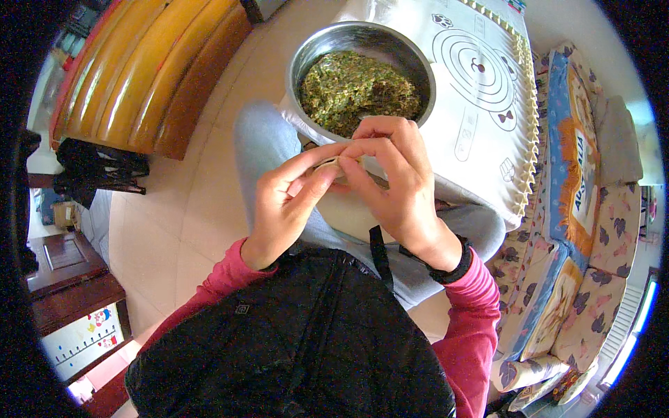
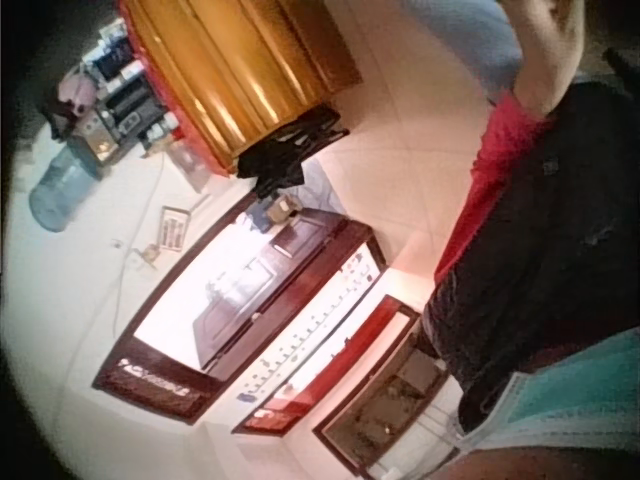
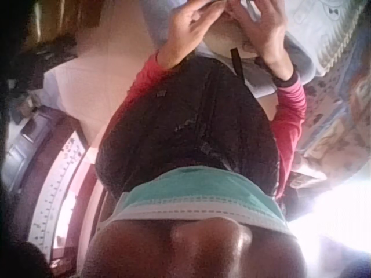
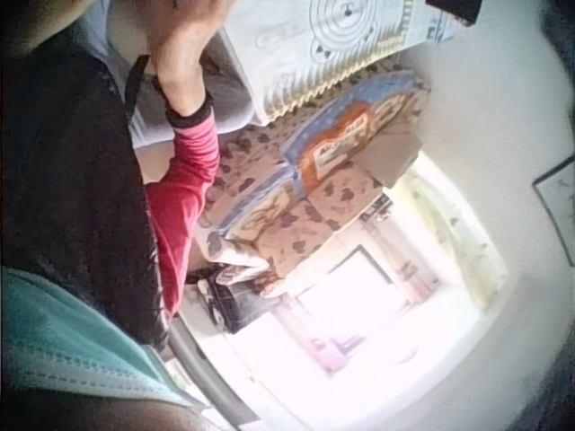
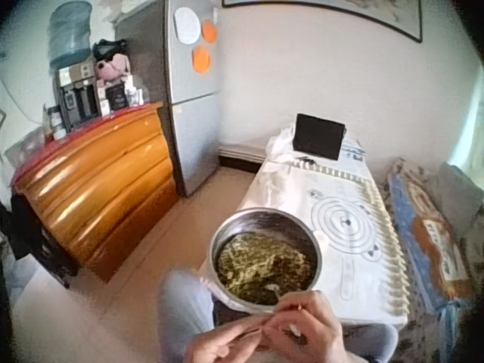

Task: The person sits on the floor and repeatedly fills round dough wrappers with a green vegetable mixture using a spoon, then folds and seals each dumpling by hand. Finished dumplings are placed in a row on a patterned mat on the table.

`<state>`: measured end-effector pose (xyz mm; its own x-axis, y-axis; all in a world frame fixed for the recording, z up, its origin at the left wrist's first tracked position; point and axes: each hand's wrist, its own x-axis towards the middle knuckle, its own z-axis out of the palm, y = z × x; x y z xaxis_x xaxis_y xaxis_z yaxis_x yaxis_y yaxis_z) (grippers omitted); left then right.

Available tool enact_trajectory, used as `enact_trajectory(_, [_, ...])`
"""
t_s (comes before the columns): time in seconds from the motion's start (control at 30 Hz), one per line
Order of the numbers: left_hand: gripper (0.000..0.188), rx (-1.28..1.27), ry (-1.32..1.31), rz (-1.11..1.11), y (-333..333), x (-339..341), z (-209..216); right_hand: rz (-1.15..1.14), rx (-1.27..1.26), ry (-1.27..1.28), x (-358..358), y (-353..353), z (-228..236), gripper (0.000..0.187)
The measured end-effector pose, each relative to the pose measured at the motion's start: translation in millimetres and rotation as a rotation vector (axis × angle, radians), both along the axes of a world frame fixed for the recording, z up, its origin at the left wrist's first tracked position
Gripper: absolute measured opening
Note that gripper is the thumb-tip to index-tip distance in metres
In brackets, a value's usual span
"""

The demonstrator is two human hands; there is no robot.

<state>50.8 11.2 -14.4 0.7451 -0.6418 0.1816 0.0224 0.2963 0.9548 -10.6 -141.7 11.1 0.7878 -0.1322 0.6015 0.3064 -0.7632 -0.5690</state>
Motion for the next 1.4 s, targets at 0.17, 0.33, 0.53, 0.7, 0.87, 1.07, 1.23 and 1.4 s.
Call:
enact_trajectory(0.17, [0.028,-0.102,0.296,-0.083,1,-3,9,0.009,0.010,0.013,-6,1,3,0.015])
enact_trajectory(0.33, [0.026,-0.097,0.346,-0.087,4,-5,13,0.075,0.043,0.005,-11,-4,0,0.018])
enact_trajectory(0.53, [0.022,-0.192,0.212,-0.060,5,-2,14,0.196,0.624,0.121,-17,-2,-4,0.040])
enact_trajectory(0.7, [0.021,-0.198,0.298,-0.042,3,-5,12,0.128,0.733,0.220,-24,10,-2,0.028])
enact_trajectory(0.87, [0.028,-0.204,0.273,-0.079,4,-7,13,0.083,0.680,0.058,-20,16,-6,0.016])
enact_trajectory(1.07, [0.038,-0.436,0.164,-0.032,-17,-21,4,0.112,1.256,0.010,-15,30,-20,0.018])
enact_trajectory(1.23, [0.036,-0.379,0.118,-0.024,-17,-19,-3,0.086,1.344,-0.003,-17,34,-23,0.019])
enact_trajectory(1.4, [0.037,-0.422,0.253,-0.030,-19,-20,1,0.085,1.027,-0.079,-16,29,-19,0.026])
